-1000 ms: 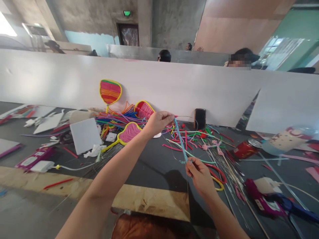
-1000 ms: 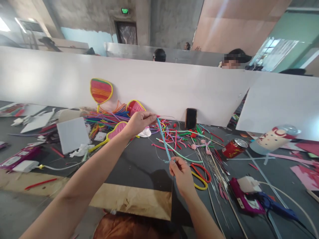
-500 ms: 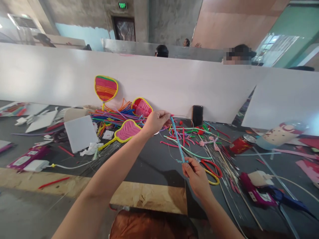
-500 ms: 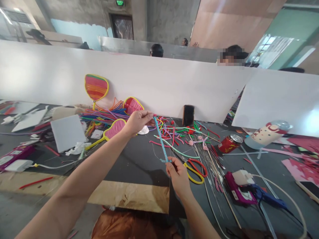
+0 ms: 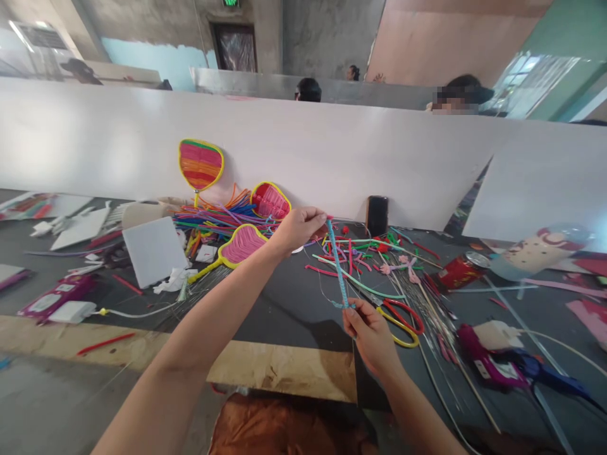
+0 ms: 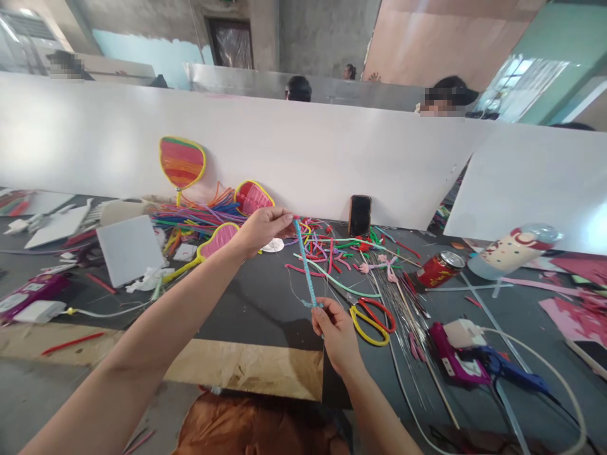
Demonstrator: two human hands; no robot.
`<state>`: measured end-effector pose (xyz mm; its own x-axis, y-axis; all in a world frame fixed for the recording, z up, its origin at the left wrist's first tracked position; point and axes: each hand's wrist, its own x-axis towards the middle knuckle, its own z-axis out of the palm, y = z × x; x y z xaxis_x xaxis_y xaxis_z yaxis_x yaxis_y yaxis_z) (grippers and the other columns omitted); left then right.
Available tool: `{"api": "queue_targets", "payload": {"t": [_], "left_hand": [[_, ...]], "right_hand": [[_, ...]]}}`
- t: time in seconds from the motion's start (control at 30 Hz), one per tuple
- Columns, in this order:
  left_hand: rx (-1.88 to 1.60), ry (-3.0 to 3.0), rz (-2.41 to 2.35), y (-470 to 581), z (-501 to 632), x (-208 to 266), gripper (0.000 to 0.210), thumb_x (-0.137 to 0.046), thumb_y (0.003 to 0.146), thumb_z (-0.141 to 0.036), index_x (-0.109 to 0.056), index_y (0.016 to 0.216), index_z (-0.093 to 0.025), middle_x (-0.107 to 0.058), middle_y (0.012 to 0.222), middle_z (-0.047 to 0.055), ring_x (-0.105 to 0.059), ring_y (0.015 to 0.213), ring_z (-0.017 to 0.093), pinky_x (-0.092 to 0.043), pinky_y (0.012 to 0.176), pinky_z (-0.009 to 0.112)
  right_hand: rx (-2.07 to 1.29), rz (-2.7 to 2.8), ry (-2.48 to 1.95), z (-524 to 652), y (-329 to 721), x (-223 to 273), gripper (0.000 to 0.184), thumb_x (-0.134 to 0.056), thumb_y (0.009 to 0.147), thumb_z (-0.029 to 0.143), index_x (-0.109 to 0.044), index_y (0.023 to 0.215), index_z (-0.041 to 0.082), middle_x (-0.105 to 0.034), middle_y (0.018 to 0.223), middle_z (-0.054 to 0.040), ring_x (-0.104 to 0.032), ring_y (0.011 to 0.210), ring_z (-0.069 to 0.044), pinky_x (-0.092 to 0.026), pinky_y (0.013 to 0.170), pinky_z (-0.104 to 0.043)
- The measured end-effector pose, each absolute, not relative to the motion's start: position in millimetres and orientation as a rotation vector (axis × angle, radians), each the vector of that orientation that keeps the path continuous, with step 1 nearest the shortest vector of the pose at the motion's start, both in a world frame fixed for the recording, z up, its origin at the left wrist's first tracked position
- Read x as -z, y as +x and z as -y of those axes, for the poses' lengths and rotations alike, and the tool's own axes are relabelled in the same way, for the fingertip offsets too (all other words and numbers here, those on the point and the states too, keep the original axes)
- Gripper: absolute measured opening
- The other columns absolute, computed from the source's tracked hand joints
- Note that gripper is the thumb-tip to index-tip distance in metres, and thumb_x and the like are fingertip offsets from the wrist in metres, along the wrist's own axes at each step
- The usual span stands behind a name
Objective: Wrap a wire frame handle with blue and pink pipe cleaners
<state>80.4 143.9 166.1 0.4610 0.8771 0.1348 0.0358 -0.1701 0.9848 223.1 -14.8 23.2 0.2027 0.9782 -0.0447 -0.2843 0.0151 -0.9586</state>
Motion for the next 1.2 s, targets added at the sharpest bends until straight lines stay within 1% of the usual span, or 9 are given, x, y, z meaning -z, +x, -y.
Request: {"api": "queue_targets", "payload": {"t": [0.17, 0.27, 0.33, 0.43, 0.5, 0.6, 0.8, 0.97, 1.2], "left_hand": [[-0.996, 1.65, -0.727, 86.0, -148.1, -166.4, 0.014, -0.059, 0.08, -0.023, -0.066, 0.077, -0.012, -0.064, 0.064, 0.001, -0.06, 0.063, 0.008, -0.048, 0.069, 0.024], [-0.962, 1.741, -0.714, 92.3, -153.3, -173.3, 0.014, -0.058, 0.079, -0.021, -0.067, 0.079, -0.011, -0.065, 0.065, 0.002, -0.059, 0.062, 0.008, -0.047, 0.068, 0.023], [-0.931, 1.798, -0.719, 101.2, -157.3, -180.9, 0.015, -0.056, 0.08, -0.02, -0.067, 0.075, -0.011, -0.064, 0.063, 0.002, -0.057, 0.059, 0.007, -0.046, 0.065, 0.023], [-0.913, 1.852, -0.732, 125.5, -160.8, -197.6, 0.019, -0.053, 0.082, -0.017, -0.065, 0.068, -0.011, -0.062, 0.06, 0.003, -0.054, 0.055, 0.006, -0.044, 0.061, 0.023], [-0.92, 1.827, -0.743, 147.7, -159.3, -212.0, 0.02, -0.051, 0.082, -0.014, -0.063, 0.066, -0.011, -0.062, 0.061, 0.003, -0.055, 0.055, 0.006, -0.044, 0.062, 0.023], [-0.959, 1.746, -0.757, 182.7, -150.2, -235.1, 0.02, -0.05, 0.084, -0.014, -0.062, 0.068, -0.011, -0.062, 0.064, 0.004, -0.056, 0.057, 0.007, -0.046, 0.065, 0.026], [-0.913, 1.716, -0.695, 229.1, -125.9, -265.5, 0.02, -0.048, 0.086, -0.015, -0.059, 0.07, -0.012, -0.061, 0.068, 0.006, -0.057, 0.06, 0.009, -0.048, 0.059, 0.026], [-0.892, 1.759, -0.701, 240.7, -118.1, -271.8, 0.018, -0.049, 0.086, -0.018, -0.057, 0.07, -0.012, -0.062, 0.072, 0.006, -0.058, 0.06, 0.009, -0.05, 0.057, 0.025], [-0.851, 1.811, -0.737, 242.3, -108.4, -272.1, 0.019, -0.05, 0.085, -0.02, -0.056, 0.069, -0.012, -0.061, 0.072, 0.005, -0.057, 0.061, 0.007, -0.049, 0.06, 0.022]], "right_hand": [[-1.228, 0.76, -1.055, 12.5, 217.8, -29.9, 0.025, -0.071, 0.072, 0.037, -0.061, 0.085, 0.018, -0.05, 0.059, 0.0039, -0.04, 0.052, -0.008, -0.029, 0.047, -0.021], [-1.237, 0.695, -1.021, 12.4, 219.2, -37.5, 0.026, -0.075, 0.068, 0.036, -0.063, 0.082, 0.018, -0.051, 0.059, 0.0036, -0.041, 0.053, -0.008, -0.03, 0.047, -0.02], [-1.227, 0.657, -0.988, 13.0, 224.4, -43.7, 0.025, -0.076, 0.066, 0.034, -0.064, 0.082, 0.019, -0.052, 0.06, 0.0034, -0.042, 0.053, -0.007, -0.03, 0.047, -0.02], [-1.184, 0.626, -0.937, 15.4, 239.5, -55.3, 0.025, -0.077, 0.065, 0.031, -0.066, 0.084, 0.019, -0.055, 0.062, 0.0027, -0.044, 0.054, -0.007, -0.032, 0.048, -0.019], [-1.154, 0.602, -0.902, 18.7, 253.5, -64.2, 0.026, -0.078, 0.064, 0.03, -0.066, 0.085, 0.02, -0.059, 0.066, 0.0015, -0.046, 0.055, -0.007, -0.035, 0.05, -0.02], [-1.107, 0.527, -0.85, 26.2, 276.6, -77.3, 0.025, -0.078, 0.063, 0.03, -0.067, 0.083, 0.022, -0.062, 0.074, 0.0003, -0.051, 0.059, -0.007, -0.04, 0.054, -0.021], [-0.89, 0.492, -0.832, 45.3, 311.0, -95.5, 0.025, -0.08, 0.06, 0.03, -0.067, 0.081, 0.022, -0.062, 0.073, 0.0006, -0.05, 0.06, -0.007, -0.041, 0.054, -0.022], [-0.734, 0.592, -0.893, 56.2, 322.0, -101.4, 0.024, -0.078, 0.062, 0.031, -0.067, 0.082, 0.023, -0.06, 0.071, 0.0009, -0.047, 0.058, -0.009, -0.04, 0.054, -0.025], [-0.606, 0.765, -1.007, 61.4, 332.4, -91.8, 0.014, -0.068, 0.076, 0.032, -0.063, 0.079, 0.02, -0.056, 0.064, 0.0021, -0.046, 0.056, -0.009, -0.036, 0.052, -0.023]]}}
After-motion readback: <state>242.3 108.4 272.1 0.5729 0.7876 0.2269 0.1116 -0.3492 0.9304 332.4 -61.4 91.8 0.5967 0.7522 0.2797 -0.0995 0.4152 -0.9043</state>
